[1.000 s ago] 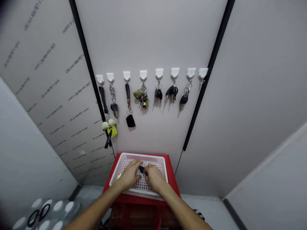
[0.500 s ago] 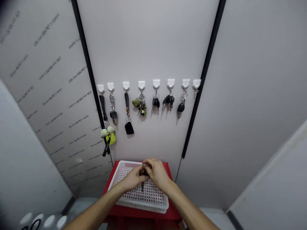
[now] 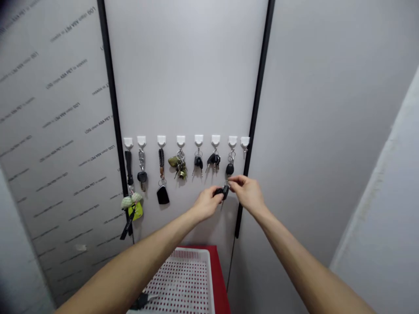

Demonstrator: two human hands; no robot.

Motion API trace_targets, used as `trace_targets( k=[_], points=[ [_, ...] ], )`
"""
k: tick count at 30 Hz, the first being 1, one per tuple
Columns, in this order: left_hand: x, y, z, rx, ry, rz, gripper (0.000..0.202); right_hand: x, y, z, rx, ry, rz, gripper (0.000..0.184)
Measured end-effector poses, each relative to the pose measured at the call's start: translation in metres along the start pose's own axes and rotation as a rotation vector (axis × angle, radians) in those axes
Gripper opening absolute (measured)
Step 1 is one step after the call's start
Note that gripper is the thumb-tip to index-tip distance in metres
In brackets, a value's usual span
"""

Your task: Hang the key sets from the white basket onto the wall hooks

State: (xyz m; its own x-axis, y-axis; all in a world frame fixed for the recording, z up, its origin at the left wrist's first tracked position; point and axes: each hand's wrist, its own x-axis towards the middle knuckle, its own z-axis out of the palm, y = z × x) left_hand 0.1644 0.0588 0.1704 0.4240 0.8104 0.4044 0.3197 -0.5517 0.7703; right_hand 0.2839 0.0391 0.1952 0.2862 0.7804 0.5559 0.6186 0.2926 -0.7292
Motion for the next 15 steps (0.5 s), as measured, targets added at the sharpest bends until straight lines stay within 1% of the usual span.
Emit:
trace_targets(
  k=[4,8,11,15],
  points=[
    [0.026,0.038,0.000,0.021,0.023,0.040,0.033,0.031,-0.005,-0.026,0.088,0.150,-0.009,0.016],
    [0.041,0.065,0.001,0.037,0.019,0.089,0.038,0.054,-0.012,-0.043,0.107,0.265,-0.036,0.014],
    [0.047,0.075,0.002,0.060,0.020,0.107,0.041,0.067,-0.017,-0.050,0.040,0.315,-0.030,0.015],
    [0.052,0.076,0.003,0.101,0.023,0.084,0.040,0.078,-0.019,-0.051,-0.170,0.322,-0.007,0.017]
  ],
)
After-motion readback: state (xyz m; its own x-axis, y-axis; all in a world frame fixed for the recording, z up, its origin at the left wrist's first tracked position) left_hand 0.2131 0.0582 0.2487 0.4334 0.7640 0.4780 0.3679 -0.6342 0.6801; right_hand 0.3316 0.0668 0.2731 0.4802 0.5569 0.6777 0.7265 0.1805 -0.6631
